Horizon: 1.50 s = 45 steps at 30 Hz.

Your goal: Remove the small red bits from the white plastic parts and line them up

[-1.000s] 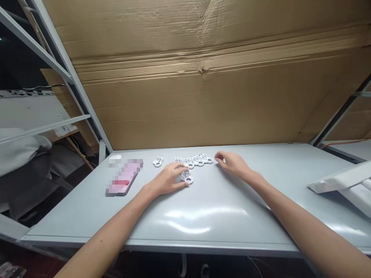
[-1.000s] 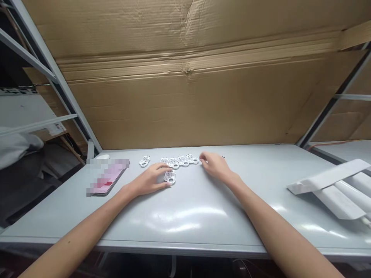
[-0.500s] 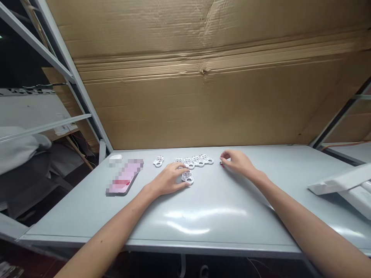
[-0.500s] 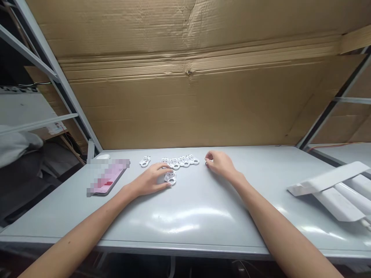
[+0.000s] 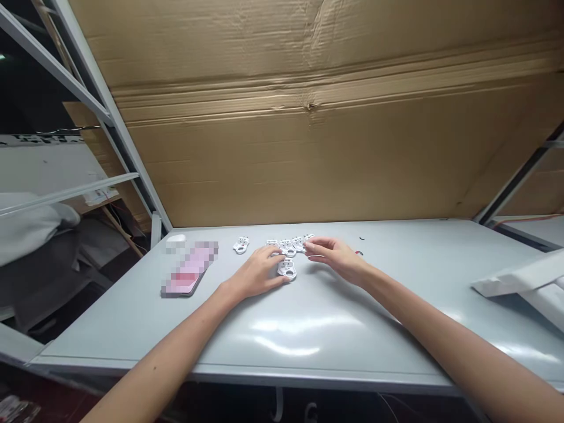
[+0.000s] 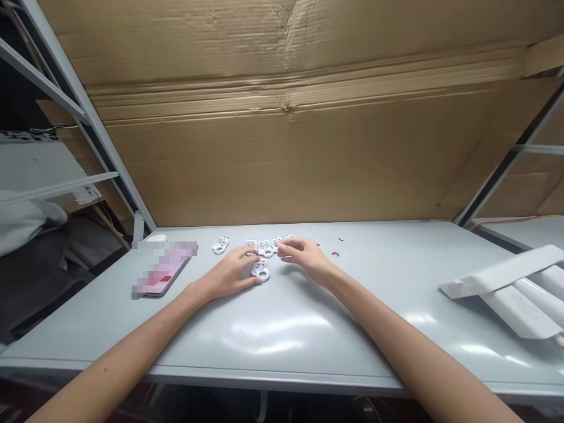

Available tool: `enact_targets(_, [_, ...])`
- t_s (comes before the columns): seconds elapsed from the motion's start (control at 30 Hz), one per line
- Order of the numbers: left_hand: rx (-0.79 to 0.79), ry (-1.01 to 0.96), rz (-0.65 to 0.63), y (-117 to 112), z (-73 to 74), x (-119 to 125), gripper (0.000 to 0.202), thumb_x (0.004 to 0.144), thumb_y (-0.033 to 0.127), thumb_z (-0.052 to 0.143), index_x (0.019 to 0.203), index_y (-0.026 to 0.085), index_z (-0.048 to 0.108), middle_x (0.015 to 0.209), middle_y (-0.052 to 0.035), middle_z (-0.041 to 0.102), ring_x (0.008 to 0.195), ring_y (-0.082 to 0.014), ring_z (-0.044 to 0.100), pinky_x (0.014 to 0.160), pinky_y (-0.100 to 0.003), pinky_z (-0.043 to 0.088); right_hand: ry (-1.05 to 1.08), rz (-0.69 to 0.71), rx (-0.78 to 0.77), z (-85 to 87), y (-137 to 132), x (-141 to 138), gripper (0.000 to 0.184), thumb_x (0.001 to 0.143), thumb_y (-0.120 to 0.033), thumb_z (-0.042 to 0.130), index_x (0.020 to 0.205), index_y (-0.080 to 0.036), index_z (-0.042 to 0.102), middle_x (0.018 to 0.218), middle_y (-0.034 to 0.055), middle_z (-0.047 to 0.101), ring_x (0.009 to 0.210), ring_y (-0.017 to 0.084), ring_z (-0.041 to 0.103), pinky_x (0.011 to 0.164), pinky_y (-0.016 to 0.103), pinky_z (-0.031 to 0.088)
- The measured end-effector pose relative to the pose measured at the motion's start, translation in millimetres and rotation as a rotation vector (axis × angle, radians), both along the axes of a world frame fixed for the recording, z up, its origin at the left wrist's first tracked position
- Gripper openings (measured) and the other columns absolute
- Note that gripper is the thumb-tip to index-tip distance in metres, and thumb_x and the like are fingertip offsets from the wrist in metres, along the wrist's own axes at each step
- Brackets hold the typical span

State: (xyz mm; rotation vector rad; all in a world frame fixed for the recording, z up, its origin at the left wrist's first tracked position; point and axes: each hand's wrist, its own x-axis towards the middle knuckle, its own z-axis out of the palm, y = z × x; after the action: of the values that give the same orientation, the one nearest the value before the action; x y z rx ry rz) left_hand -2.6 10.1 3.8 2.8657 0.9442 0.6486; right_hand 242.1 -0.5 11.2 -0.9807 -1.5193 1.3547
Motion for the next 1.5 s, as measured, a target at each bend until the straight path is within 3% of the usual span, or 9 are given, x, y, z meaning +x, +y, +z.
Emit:
enact_targets(0.2, [0.016, 0.018, 0.005, 0.0, -0.7, 0.5, 0.032, 0.089, 0.040, 0.066, 0.112, 0.019, 0.065, 0.127, -0.0147, 0.059, 0.119, -0.0311, 0.054, 0.101, -0.045, 0.047, 0.150, 0.018, -0.188, -10.4, -1.6, -6.6, 0.030, 0.076, -0.038, 0.080, 0.098, -0.018, 0.072, 0.110, 0.0126, 0.071, 0.109, 0.026, 0.066, 0.104, 0.045, 0.049])
enact_targets(0.53, [0.042, 0.064, 0.038, 4.0, -1.5, -6.6, 0.039, 0.089, 0.044, 0.066, 0.117, 0.018, 0.064, 0.134, -0.0163, 0.055, 0.128, -0.0332, 0.049, 0.107, -0.046, 0.042, 0.171, -0.019, -0.360, -8.4, 1.8, -5.2, 0.011, 0.086, -0.020, 0.065, 0.095, -0.016, 0.070, 0.114, 0.0156, 0.072, 0.110, 0.026, 0.067, 0.107, 0.045, 0.049])
enact_targets(0.93, [0.048, 0.030, 0.007, 3.3, -1.2, -6.5, 0.033, 0.090, 0.041, 0.065, 0.116, 0.020, 0.066, 0.133, -0.0149, 0.056, 0.126, -0.0315, 0.052, 0.104, -0.045, 0.045, 0.043, 0.024, -0.209, -7.1, -3.1, -7.1, 0.029, 0.078, -0.042, 0.077, 0.088, -0.015, 0.073, 0.105, 0.0127, 0.073, 0.108, 0.026, 0.067, 0.104, 0.041, 0.050])
enact_targets(1.03, [0.044, 0.046, 0.012, 3.2, -1.0, -6.7, 0.033, 0.091, 0.039, 0.065, 0.118, 0.020, 0.065, 0.134, -0.0144, 0.056, 0.127, -0.0309, 0.051, 0.105, -0.045, 0.044, -0.117, -0.010, -0.035, -8.5, -3.0, -8.9, 0.030, 0.083, -0.045, 0.070, 0.088, -0.015, 0.074, 0.100, 0.0119, 0.075, 0.097, 0.026, 0.070, 0.095, 0.043, 0.054])
enact_targets(1.2, [0.030, 0.023, -0.013, 3.5, -1.5, -5.6, 0.033, 0.092, 0.037, 0.063, 0.120, 0.020, 0.064, 0.132, -0.0138, 0.056, 0.125, -0.0299, 0.052, 0.104, -0.044, 0.045, -0.426, -0.125, 0.463, -13.3, -7.2, -15.0, 0.018, 0.086, -0.034, 0.064, 0.089, -0.022, 0.077, 0.103, 0.0078, 0.075, 0.099, 0.027, 0.068, 0.093, 0.044, 0.051])
enact_targets(1.37, [-0.005, 0.013, -0.025, 2.1, -1.2, -3.7, 0.029, 0.093, 0.037, 0.062, 0.119, 0.024, 0.064, 0.130, -0.0101, 0.058, 0.123, -0.0281, 0.053, 0.104, -0.043, 0.045, -0.538, -0.094, 0.644, -21.1, -7.7, -18.2, 0.018, 0.089, -0.028, 0.059, 0.090, -0.026, 0.077, 0.108, 0.0074, 0.073, 0.101, 0.026, 0.067, 0.091, 0.043, 0.051])
enact_targets(1.5, [-0.005, 0.015, -0.030, 2.1, -0.7, -3.3, 0.028, 0.093, 0.035, 0.063, 0.117, 0.021, 0.063, 0.130, -0.0121, 0.057, 0.122, -0.0282, 0.053, 0.103, -0.042, 0.046, -0.672, -0.064, 0.732, -25.1, -4.9, -17.0, 0.022, 0.092, -0.026, 0.054, 0.094, -0.026, 0.076, 0.108, 0.0079, 0.072, 0.101, 0.026, 0.065, 0.089, 0.043, 0.052])
